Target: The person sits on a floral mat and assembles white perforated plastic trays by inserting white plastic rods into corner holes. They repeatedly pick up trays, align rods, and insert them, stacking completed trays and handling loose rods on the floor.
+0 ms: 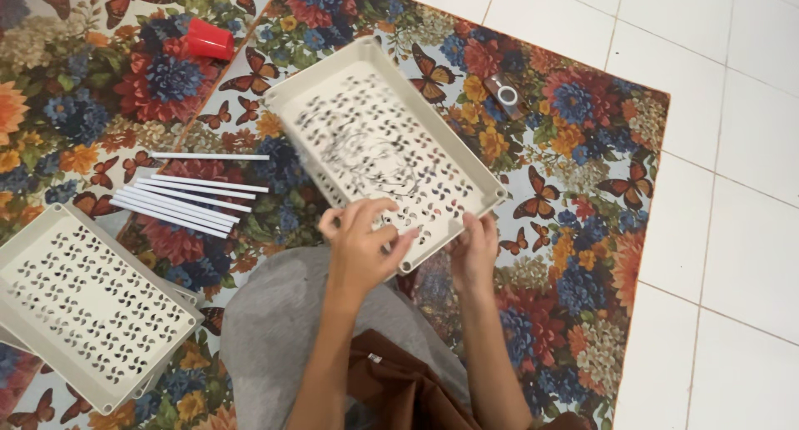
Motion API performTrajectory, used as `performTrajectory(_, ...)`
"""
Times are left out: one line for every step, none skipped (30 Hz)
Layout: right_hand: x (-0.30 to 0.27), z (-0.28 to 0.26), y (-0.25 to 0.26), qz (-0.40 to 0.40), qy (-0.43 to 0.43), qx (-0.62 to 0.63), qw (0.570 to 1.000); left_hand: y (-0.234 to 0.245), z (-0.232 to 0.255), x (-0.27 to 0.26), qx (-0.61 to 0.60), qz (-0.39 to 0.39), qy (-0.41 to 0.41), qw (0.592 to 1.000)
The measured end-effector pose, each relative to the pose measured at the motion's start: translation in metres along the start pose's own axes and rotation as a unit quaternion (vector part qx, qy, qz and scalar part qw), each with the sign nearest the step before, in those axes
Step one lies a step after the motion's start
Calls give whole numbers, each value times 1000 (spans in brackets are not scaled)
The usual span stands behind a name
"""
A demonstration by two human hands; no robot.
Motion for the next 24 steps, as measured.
performTrajectory(-5, 7, -2, 10, -2, 25, 1000, 3, -3, -3, 20, 18, 17, 1000)
performTrajectory(-8, 12, -6, 20, -4, 49, 999, 7, -6, -6, 40, 36, 33, 998)
performTrajectory(-12, 14, -11, 15, -3, 60, 998, 7, -7, -10, 46, 36, 36, 998)
performTrajectory(-15, 15, -18, 11, -2, 71, 997, 5, -7, -14, 51, 35, 39, 997)
performTrajectory(-19, 14, -23, 8, 1, 81, 997, 2, -7, -17, 55, 35, 42, 997)
performTrajectory(-20, 15, -30, -2, -5, 73, 997, -7, -4, -19, 58, 20, 28, 998)
performTrajectory(-22, 16, -37, -11, -11, 65, 998, -18, -2, -21, 61, 5, 14, 998)
performTrajectory(-24, 17, -42, -20, -17, 56, 998, -27, 1, -24, 64, -11, 0, 998)
performTrajectory(-26, 19, -46, -30, -23, 57, 998, -31, 2, -26, 92, -8, -6, 996)
performTrajectory(-27, 21, -48, -39, -30, 58, 997, -35, 2, -27, 121, -5, -13, 993)
performTrajectory(-27, 24, -50, -49, -35, 60, 996, -38, 2, -27, 149, -1, -22, 989)
performTrajectory(-26, 22, -47, -48, -17, 27, 998, -39, 1, -26, 168, 0, -32, 985)
performTrajectory(-25, 22, -44, -47, 0, -6, 999, -37, -2, -24, 186, 1, -42, 982)
performTrajectory(-24, 21, -39, -45, 17, -39, 998, -35, -4, -24, 205, 3, -53, 977)
performTrajectory(-20, 22, -26, 5, 19, -84, 996, -34, -4, -24, 206, 2, -62, 977)
performTrajectory(-17, 22, -14, 56, 21, -129, 990, -32, -5, -24, 207, 2, -71, 976)
performTrajectory(-14, 21, -3, 105, 22, -173, 979, -30, -5, -23, 209, 2, -80, 975)
performTrajectory(-8, 15, 1, 86, 57, -216, 971, -29, -3, -24, 226, 10, -76, 971)
performTrajectory(1, 9, 5, 68, 92, -259, 959, -31, 1, -24, 241, 18, -72, 968)
performTrajectory(7, 5, 6, 48, 126, -302, 944, -33, 5, -24, 257, 26, -69, 964)
performTrajectory(12, 12, 8, 23, 110, -288, 951, -38, 10, -24, 267, 23, -57, 962)
performTrajectory(16, 20, 10, -1, 94, -274, 957, -42, 16, -23, 277, 20, -46, 960)
performTrajectory(20, 28, 11, -26, 80, -259, 962, -47, 21, -21, 287, 19, -36, 957)
performTrajectory(22, 38, 10, -50, 76, -255, 963, -51, 28, -17, 268, 26, -38, 962)
Point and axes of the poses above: each hand's wrist, its own x-axis towards the middle knuckle, its own y-axis out of the back of the hand, z = x × y, the point moved 7 cm from there along x, towards the middle knuckle, and after that the axes turned 13 degrees about -x, right-handed, at the moved point
